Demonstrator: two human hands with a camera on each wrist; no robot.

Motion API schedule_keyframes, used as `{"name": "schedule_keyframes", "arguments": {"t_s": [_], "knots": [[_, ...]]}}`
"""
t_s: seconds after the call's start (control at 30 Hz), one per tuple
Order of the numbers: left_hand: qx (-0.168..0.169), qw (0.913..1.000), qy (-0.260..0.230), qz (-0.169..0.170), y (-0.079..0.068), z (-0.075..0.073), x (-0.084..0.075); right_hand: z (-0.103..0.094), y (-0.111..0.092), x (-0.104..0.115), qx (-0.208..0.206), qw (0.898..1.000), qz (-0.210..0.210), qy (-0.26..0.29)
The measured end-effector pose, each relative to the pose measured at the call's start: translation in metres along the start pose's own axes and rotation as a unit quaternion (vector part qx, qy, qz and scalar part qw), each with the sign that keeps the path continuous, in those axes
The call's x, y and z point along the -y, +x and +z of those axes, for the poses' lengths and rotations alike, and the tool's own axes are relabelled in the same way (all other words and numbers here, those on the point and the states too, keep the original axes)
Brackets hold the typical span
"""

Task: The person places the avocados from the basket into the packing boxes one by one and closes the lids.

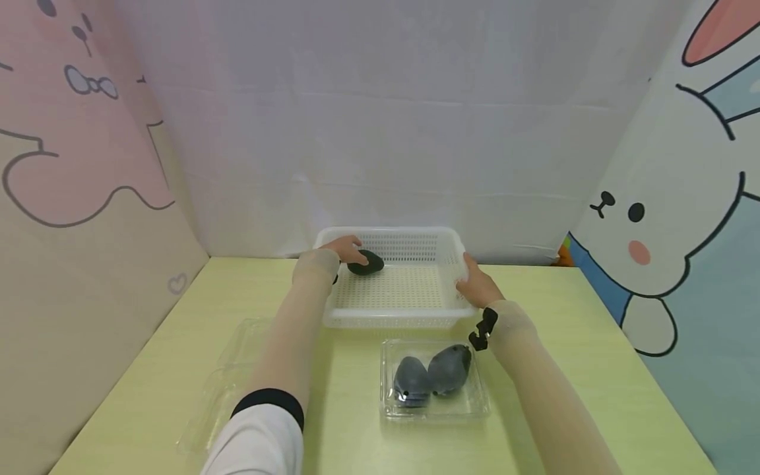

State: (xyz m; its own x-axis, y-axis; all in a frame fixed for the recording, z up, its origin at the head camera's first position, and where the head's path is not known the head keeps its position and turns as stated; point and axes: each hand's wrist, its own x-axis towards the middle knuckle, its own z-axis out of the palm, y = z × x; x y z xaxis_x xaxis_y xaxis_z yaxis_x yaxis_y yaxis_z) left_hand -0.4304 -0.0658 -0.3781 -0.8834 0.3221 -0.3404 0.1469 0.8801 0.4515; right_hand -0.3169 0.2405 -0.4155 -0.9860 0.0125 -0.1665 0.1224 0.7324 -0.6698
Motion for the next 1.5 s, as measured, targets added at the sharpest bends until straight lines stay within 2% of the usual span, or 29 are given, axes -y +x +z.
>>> {"name": "schedule_keyframes", "arguments": {"t_s": [0.4, 0.73, 1.3, 1.4, 1.5], "knots": [[0.012, 0.9991, -0.041, 0.002, 0.018, 0.009, 0.007, 0.001, 0.006, -0.005, 0.002, 1.000, 0.004, 0.018], [0.013, 0.9990, -0.043, -0.001, 0.029, 0.016, 0.007, 0.002, 0.006, -0.005, -0.004, 1.000, 0.005, 0.018], [0.016, 0.9996, -0.020, 0.013, 0.033, 0.023, 0.004, 0.002, 0.003, -0.002, -0.001, 1.000, 0.002, 0.018], [0.024, 0.9997, -0.003, -0.001, 0.035, 0.026, 0.001, 0.002, 0.002, -0.002, -0.002, 1.000, 0.004, 0.020], [0.047, 0.9983, 0.028, -0.021, 0.035, 0.029, 0.000, 0.002, 0.001, -0.002, -0.003, 1.000, 0.006, 0.022]]}}
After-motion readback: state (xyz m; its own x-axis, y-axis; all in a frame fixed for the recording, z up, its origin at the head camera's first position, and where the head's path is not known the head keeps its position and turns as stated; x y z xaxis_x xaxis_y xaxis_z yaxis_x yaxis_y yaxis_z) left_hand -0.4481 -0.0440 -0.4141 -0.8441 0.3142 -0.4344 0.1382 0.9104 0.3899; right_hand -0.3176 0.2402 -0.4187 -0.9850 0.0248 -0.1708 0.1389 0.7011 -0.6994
